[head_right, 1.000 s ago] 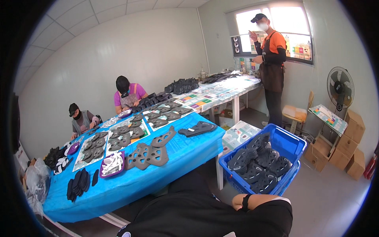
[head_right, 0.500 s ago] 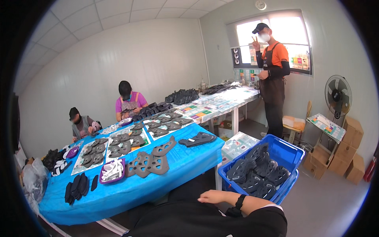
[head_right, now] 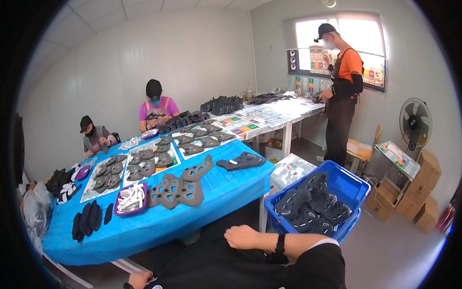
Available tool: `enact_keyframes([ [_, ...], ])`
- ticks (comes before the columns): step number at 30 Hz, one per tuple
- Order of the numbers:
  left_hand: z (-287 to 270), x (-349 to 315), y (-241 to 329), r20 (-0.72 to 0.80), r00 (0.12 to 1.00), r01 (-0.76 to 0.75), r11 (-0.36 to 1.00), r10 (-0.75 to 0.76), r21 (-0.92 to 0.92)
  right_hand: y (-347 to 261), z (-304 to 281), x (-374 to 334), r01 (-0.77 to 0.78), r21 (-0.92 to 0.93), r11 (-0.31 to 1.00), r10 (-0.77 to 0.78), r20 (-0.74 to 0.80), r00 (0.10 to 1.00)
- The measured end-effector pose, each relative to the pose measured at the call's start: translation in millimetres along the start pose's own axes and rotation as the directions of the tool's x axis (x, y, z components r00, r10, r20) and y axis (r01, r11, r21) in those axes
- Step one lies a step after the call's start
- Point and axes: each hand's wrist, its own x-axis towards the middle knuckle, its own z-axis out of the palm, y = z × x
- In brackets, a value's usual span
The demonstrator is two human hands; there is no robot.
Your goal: The recorder is inspecting and organizing shoe upper components and showing instruction sheets.
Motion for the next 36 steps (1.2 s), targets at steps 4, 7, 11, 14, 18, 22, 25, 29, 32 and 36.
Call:
enact_keyframes([
  [4, 1.3, 19.2, -7.7, -0.476, 0.807, -0.204, 0.922, 0.349, 0.329, 21.7, 8.9, 21.5, 0.081, -0.223, 0.971, -0.059, 0.104, 0.993],
  [7, -6.4, 37.0, -35.0, -0.408, 0.875, -0.104, 0.924, 0.262, 0.369, 49.2, 7.2, 26.1, 0.019, -0.264, 0.964, 0.045, 0.234, 0.971],
  [11, -23.1, 45.4, -22.8, -0.256, 0.904, -0.250, 0.908, 0.343, 0.335, 43.6, 3.8, 46.5, 0.029, -0.192, 0.981, 0.059, 0.439, 0.896],
  [14, -22.6, 57.0, -5.0, -0.208, 0.901, -0.321, 0.907, 0.381, 0.271, 26.8, 5.8, 63.1, 0.026, -0.093, 0.995, 0.022, 0.485, 0.874],
  [18, -16.0, 70.6, 3.7, -0.119, 0.934, -0.297, 0.918, 0.336, 0.262, 11.9, 1.1, 59.2, -0.121, -0.152, 0.981, 0.168, 0.344, 0.924],
  [22, -18.7, 73.2, -5.4, -0.251, 0.904, -0.326, 0.938, 0.347, 0.121, 38.7, 22.1, 30.2, -0.325, -0.231, 0.917, 0.383, 0.282, 0.880],
  [25, -11.2, 70.6, -16.5, -0.255, 0.936, -0.251, 0.968, 0.244, 0.003, 42.6, 11.8, 33.7, -0.375, -0.130, 0.918, 0.395, 0.390, 0.832],
  [29, -35.8, 85.7, -27.0, -0.535, 0.815, -0.240, 0.970, 0.222, 0.037, 45.5, -9.4, 71.1, -0.363, 0.005, 0.932, 0.349, 0.267, 0.899],
  [32, -76.0, 104.2, -18.3, -0.610, 0.752, -0.257, 0.963, 0.250, 0.078, 51.4, -26.5, 113.0, -0.344, 0.238, 0.908, 0.327, 0.107, 0.939],
  [36, -106.2, 142.6, 1.5, -0.620, 0.660, -0.442, 0.887, 0.425, 0.137, 57.4, -26.1, 163.5, -0.315, 0.342, 0.885, 0.322, 0.037, 0.946],
])
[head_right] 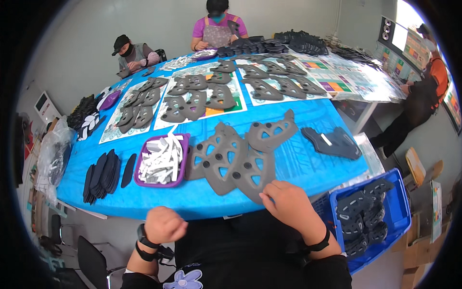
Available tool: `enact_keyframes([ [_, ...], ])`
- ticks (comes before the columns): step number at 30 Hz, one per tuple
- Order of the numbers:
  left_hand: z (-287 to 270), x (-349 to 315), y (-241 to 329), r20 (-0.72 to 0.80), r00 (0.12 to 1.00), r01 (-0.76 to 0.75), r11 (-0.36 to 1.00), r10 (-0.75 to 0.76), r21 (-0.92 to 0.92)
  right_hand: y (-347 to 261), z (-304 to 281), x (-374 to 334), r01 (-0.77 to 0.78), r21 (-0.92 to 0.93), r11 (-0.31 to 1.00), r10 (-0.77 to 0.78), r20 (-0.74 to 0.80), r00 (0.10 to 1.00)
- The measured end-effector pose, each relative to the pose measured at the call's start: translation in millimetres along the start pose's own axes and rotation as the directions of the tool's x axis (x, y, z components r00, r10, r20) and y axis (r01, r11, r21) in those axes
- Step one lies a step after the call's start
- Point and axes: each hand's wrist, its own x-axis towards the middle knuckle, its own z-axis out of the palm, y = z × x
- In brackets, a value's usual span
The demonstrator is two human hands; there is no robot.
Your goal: The recorder is inspecting and organizing shoe upper components and showing instruction sheets.
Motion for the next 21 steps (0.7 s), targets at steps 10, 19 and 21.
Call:
enact_keyframes([
  [10, 79.1, 107.2, 6.1, 0.186, 0.949, -0.203, 0.946, 0.253, -0.253, 41.3, -21.3, 40.7, -0.261, 0.503, 0.824, 0.248, 0.093, 0.964],
  [19, 92.3, 133.3, -17.9, 0.255, 0.921, -0.180, 0.902, 0.294, -0.392, 101.2, 6.7, 87.6, -0.070, -0.384, 0.921, 0.018, -0.136, 0.991],
  [21, 83.3, 139.4, -21.7, 0.225, 0.918, -0.225, 0.896, 0.327, -0.384, 111.6, 9.6, 91.9, -0.016, -0.382, 0.924, -0.005, -0.053, 0.999],
])
